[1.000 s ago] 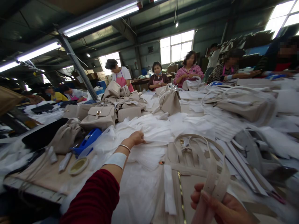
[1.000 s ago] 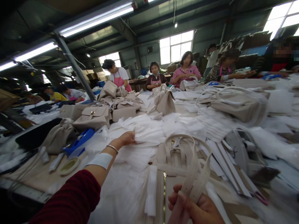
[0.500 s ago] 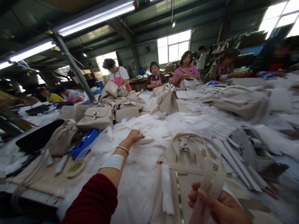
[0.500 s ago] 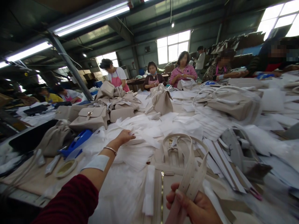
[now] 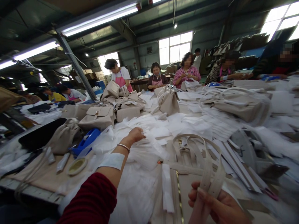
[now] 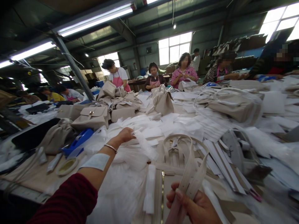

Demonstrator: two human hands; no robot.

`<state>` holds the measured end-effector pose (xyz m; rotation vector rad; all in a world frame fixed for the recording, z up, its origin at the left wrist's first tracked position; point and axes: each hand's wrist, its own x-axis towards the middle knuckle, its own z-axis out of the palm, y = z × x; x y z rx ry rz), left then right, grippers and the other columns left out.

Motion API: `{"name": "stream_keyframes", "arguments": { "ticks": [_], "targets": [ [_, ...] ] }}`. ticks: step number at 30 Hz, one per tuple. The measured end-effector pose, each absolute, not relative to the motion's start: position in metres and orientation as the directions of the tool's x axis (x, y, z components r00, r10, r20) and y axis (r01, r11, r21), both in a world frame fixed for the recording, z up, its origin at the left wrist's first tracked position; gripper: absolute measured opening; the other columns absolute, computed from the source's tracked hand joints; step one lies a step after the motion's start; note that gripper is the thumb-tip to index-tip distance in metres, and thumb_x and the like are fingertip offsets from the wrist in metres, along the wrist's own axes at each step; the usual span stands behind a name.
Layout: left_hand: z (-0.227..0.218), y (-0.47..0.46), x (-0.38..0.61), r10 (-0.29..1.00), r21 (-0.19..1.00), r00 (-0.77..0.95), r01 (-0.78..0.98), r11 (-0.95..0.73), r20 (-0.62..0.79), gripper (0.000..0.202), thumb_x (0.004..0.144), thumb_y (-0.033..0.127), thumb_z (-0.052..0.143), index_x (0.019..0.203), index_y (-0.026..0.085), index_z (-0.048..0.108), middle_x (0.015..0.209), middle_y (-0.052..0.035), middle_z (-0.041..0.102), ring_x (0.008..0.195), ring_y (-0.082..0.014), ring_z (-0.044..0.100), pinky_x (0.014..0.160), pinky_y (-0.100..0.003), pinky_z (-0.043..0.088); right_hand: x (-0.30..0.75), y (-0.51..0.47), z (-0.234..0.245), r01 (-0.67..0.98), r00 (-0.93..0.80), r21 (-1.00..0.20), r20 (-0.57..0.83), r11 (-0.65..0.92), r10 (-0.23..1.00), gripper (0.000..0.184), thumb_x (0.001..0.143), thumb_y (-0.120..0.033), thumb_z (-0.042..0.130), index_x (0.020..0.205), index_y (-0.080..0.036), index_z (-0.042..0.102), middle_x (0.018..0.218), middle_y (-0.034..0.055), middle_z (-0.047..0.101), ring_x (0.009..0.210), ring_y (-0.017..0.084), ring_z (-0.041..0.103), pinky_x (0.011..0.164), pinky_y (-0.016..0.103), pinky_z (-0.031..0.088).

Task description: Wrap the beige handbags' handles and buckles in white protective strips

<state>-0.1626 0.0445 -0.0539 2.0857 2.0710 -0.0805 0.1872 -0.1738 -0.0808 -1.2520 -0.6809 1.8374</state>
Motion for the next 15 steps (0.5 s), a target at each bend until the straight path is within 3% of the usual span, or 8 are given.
{"name": "stream_keyframes", "arguments": {
  "ticks": [8, 10, 13, 15],
  "targets": [
    [-0.046, 0.048, -0.165, 0.981, 0.140, -0.033, 0.988, 0.061, -0.190, 0.051, 0.056, 0.061, 0.081, 0.079, 0.016, 0.075, 0.081, -0.0098, 0.075, 0.078, -0.0249, 0.069, 0.067, -0.028, 0.048, 0.188, -0.173, -0.082, -0.279, -0.177, -0.806, -0.490, -0.521, 0.853, 0.061, 0.053, -0.062, 0.085, 0.091, -0.015, 0.072, 0.076, 0.0122, 0.077, 0.073, 0.030, 0.073, 0.067, 0.038, 0.056],
    [-0.039, 0.046, -0.166, 0.974, 0.190, 0.013, 0.981, 0.032, -0.228, 0.045, 0.059, 0.059, 0.081, 0.075, 0.017, 0.074, 0.076, -0.0064, 0.075, 0.075, -0.0220, 0.068, 0.065, -0.025, 0.048, 0.188, -0.173, -0.082, -0.283, -0.184, -0.806, -0.486, -0.520, 0.854, 0.059, 0.055, -0.060, 0.085, 0.092, -0.015, 0.072, 0.077, 0.0123, 0.077, 0.074, 0.029, 0.073, 0.068, 0.037, 0.056],
    [-0.026, 0.039, -0.169, 0.955, 0.268, 0.083, 0.963, -0.004, -0.283, 0.036, 0.078, 0.052, 0.070, 0.073, 0.017, 0.073, 0.072, -0.0028, 0.073, 0.070, -0.0164, 0.067, 0.064, -0.023, 0.049, 0.189, -0.174, -0.085, -0.315, -0.202, -0.787, -0.490, -0.530, 0.848, 0.060, 0.054, -0.060, 0.087, 0.091, -0.015, 0.072, 0.076, 0.0128, 0.077, 0.072, 0.028, 0.073, 0.067, 0.036, 0.056],
    [-0.017, 0.035, -0.172, 0.954, 0.281, 0.087, 0.960, -0.002, -0.287, 0.032, 0.089, 0.045, 0.062, 0.082, 0.015, 0.072, 0.078, -0.0029, 0.072, 0.071, -0.0144, 0.066, 0.068, -0.026, 0.053, 0.190, -0.174, -0.089, -0.332, -0.216, -0.779, -0.486, -0.532, 0.847, 0.059, 0.055, -0.059, 0.087, 0.091, -0.015, 0.073, 0.076, 0.0130, 0.077, 0.072, 0.027, 0.073, 0.067, 0.035, 0.056]
  ]
}}
